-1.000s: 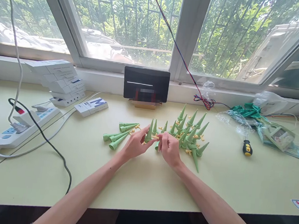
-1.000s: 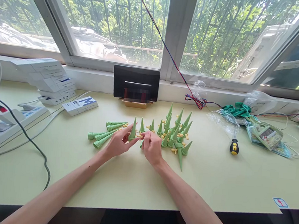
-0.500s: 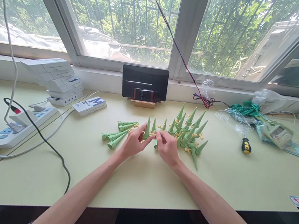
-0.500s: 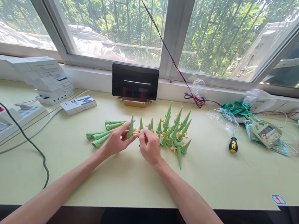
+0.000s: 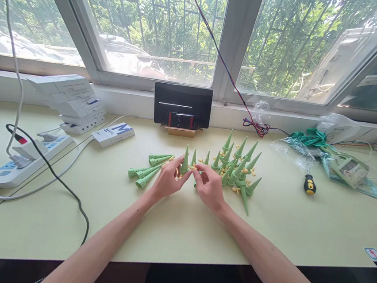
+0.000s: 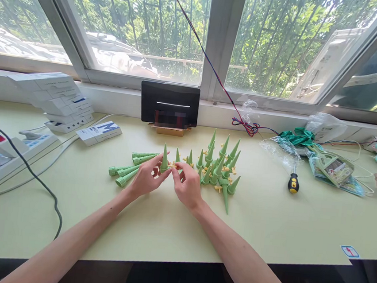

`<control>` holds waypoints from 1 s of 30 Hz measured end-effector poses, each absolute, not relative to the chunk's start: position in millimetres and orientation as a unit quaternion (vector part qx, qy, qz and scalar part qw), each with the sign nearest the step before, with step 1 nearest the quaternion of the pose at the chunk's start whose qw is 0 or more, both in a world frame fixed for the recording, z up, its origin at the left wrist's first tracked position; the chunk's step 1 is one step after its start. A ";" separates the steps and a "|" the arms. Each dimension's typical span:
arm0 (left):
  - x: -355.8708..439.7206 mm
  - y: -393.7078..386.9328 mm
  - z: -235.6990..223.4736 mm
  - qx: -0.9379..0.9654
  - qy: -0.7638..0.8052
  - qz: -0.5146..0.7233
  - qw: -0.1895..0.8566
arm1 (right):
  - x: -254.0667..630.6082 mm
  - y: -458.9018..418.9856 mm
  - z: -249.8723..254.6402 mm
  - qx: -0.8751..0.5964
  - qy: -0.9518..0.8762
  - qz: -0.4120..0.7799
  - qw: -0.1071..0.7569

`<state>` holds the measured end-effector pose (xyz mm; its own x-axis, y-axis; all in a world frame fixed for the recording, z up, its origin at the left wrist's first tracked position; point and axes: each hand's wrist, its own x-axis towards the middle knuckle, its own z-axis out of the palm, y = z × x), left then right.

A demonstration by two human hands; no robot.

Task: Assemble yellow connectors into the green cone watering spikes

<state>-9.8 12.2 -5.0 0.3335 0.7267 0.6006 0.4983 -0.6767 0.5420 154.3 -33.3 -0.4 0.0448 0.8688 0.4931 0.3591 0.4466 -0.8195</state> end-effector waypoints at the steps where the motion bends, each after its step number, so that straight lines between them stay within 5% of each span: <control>1: -10.0 12.2 -5.3 0.808 0.377 0.434 0.130 | 154.3 -33.2 -0.5 -0.472 -0.647 0.238 0.549; 30: -10.9 13.5 -5.7 0.811 0.357 0.446 0.127 | 155.9 -29.0 -7.1 -0.463 -0.646 0.259 0.550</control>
